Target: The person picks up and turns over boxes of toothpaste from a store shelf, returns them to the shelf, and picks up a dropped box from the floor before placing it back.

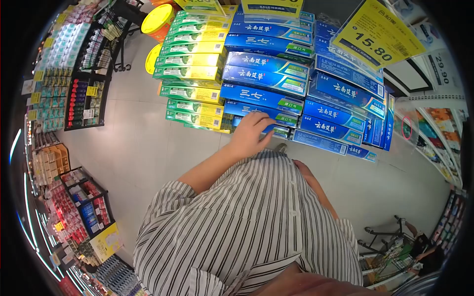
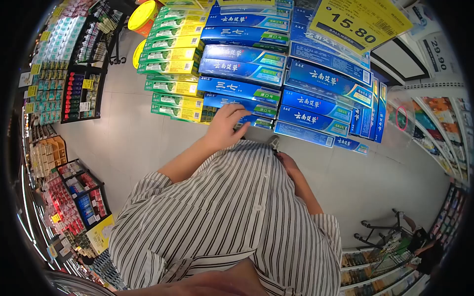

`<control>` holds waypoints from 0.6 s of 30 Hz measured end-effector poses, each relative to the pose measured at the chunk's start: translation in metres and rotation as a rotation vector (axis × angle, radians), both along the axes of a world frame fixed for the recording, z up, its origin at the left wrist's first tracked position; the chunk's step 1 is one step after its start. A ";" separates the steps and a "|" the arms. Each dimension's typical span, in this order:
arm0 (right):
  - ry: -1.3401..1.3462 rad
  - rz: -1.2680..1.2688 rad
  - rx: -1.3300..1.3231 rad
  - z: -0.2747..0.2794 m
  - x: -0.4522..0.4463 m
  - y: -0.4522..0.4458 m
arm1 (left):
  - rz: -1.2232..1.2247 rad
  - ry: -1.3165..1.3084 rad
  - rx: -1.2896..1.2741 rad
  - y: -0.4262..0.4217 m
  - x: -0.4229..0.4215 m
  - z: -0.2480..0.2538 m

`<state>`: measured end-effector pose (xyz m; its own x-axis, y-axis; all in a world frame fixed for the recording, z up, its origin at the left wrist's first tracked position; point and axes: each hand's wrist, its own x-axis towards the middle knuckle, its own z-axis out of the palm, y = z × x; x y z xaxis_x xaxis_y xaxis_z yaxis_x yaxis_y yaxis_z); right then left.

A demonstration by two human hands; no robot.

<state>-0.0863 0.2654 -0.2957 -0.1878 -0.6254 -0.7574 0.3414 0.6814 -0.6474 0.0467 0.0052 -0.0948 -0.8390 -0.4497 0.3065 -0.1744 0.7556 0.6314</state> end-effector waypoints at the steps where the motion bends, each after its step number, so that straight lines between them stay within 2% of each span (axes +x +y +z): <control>1: 0.114 0.150 0.024 0.010 0.001 -0.010 | -0.026 -0.024 -0.041 -0.009 -0.003 0.002; 2: 0.226 0.300 0.050 0.021 0.003 -0.018 | -0.056 -0.008 -0.074 -0.017 -0.009 0.003; 5: 0.369 0.301 0.050 0.045 0.021 -0.047 | -0.221 0.099 -0.151 -0.033 -0.027 0.015; 10: 0.251 0.099 0.026 0.009 0.046 -0.044 | -0.312 -0.033 -0.172 -0.051 -0.034 0.012; 15: 0.127 -0.102 0.001 -0.035 0.072 -0.025 | -0.352 -0.005 -0.273 -0.062 -0.041 0.000; 18: 0.153 -0.148 0.039 -0.049 0.085 -0.021 | -0.375 -0.008 -0.308 -0.063 -0.040 0.000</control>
